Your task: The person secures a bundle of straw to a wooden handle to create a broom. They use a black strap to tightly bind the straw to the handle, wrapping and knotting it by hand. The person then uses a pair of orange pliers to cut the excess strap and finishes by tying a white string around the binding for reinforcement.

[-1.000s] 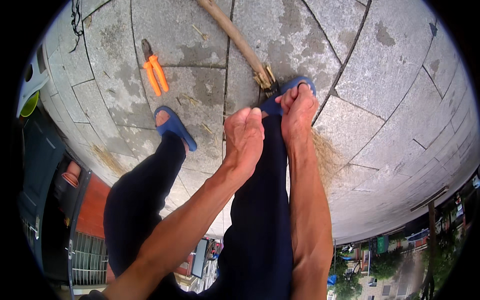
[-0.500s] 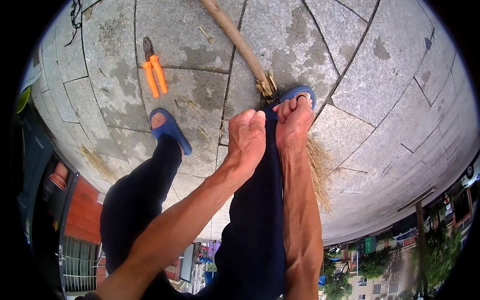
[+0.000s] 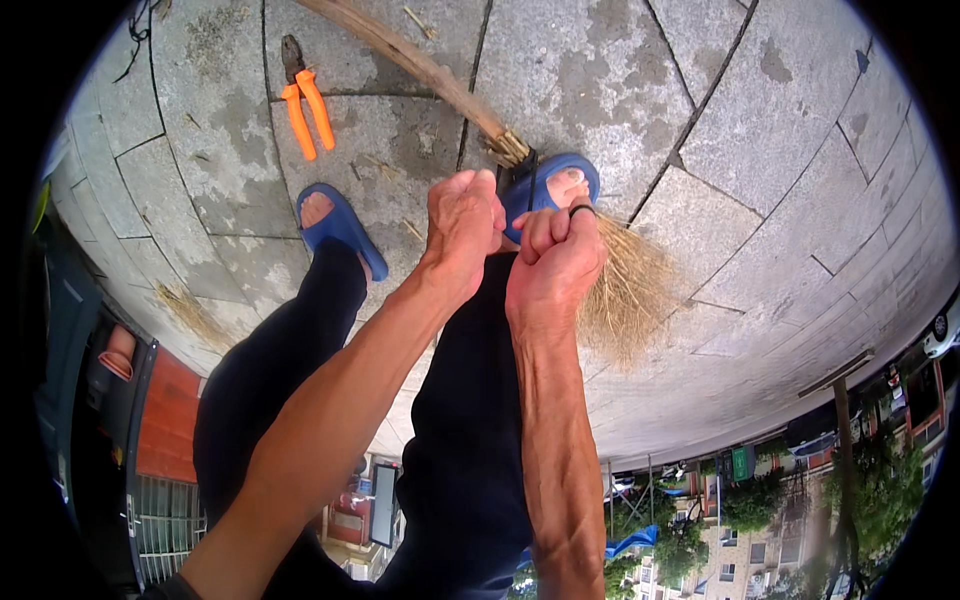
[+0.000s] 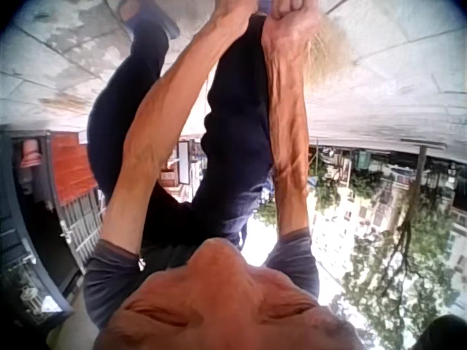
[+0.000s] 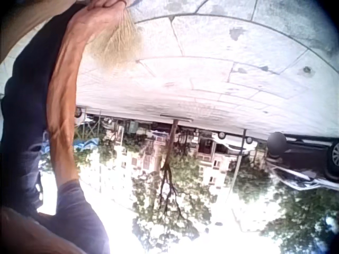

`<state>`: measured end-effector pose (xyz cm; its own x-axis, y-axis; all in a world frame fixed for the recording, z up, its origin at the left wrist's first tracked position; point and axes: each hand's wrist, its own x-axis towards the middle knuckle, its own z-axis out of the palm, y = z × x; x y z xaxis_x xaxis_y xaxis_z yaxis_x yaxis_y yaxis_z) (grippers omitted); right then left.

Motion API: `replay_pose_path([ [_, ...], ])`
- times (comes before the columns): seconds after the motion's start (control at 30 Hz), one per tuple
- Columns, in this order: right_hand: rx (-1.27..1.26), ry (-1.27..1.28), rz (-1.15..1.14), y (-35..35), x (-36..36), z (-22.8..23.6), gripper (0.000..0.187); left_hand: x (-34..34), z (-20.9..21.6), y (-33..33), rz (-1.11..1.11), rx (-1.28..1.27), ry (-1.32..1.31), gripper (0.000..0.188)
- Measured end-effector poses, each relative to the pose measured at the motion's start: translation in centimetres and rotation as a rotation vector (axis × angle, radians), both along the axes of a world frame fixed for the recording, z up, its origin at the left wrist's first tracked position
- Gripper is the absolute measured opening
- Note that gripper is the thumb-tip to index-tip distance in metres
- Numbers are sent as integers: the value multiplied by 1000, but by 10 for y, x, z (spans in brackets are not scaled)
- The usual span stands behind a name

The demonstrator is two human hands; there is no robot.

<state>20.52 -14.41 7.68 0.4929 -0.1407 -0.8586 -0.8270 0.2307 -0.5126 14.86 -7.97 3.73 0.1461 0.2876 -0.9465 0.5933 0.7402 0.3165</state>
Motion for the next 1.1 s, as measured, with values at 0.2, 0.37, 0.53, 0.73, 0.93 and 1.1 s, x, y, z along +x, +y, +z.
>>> replay_pose_path([
  [0.2,100,64,-38,1,4,-1,39,5,-4,-9,-137,77,-23,28],
  [0.37,150,174,-25,-22,4,-6,39,-5,5,-23,-415,421,-162,31],
  [0.53,161,132,39,-32,-3,-11,33,-20,28,-17,-587,567,-312,13],
  [0.73,126,229,230,-26,-8,-11,20,-15,47,-9,-844,708,-284,7],
  [0.93,197,248,400,-24,-15,-22,31,6,38,23,-993,666,-399,11],
  [1.1,154,11,746,-17,-26,-29,23,11,30,51,-1219,567,-561,14],
])
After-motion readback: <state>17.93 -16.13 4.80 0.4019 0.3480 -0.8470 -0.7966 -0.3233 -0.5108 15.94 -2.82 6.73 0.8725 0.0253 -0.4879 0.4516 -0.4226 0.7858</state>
